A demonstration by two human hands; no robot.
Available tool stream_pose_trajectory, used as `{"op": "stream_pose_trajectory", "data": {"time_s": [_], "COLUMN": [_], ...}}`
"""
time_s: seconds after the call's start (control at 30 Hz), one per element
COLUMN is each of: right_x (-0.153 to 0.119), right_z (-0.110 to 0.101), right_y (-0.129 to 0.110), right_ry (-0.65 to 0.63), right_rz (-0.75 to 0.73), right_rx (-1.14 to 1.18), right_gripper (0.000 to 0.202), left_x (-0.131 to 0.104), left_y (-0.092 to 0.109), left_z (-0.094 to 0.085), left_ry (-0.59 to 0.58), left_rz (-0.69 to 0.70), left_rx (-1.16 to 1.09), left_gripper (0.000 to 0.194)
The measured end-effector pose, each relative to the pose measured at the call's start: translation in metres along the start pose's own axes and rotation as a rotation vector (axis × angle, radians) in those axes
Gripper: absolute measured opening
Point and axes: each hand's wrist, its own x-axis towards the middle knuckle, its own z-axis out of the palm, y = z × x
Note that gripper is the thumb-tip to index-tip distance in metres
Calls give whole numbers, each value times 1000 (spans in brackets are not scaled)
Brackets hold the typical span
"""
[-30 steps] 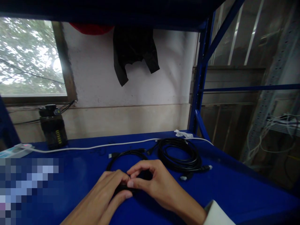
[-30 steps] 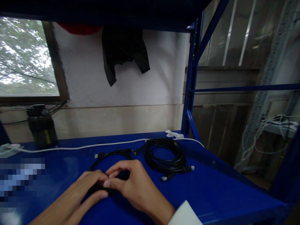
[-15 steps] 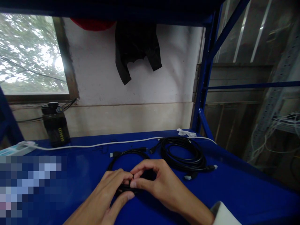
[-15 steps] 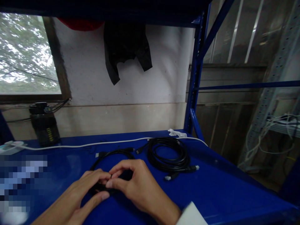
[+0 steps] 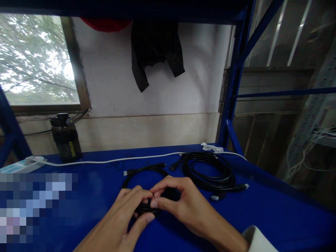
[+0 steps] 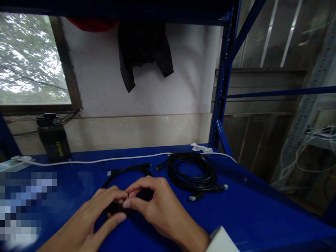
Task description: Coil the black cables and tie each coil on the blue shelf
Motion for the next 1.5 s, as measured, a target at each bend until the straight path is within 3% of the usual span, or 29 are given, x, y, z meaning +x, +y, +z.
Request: {"op": "stream_pose_trajectory", "data": {"time_s": [0.17, 0.47, 0.97, 1.5], "right_x": [1, 0, -2, -1], "right_z": [0, 0, 0, 0], "right_y": [0, 2, 7, 1], "right_ry": [-13, 21, -38, -58], "right_rz": [-13, -14, -125, -91], "right_rx": [-1, 6, -46, -129], "right_gripper": [10, 12, 12, 10], "left_x": [-11, 9, 13, 13], "left_y": [-14, 15, 12, 8], "left_z": [9, -11, -11, -9], "left_ry": [8, -66, -23, -8], "left_rz": [-44, -62, -56, -65], "left_rx": [110, -118, -180, -147], "left_gripper": [50, 20, 10, 12]}}
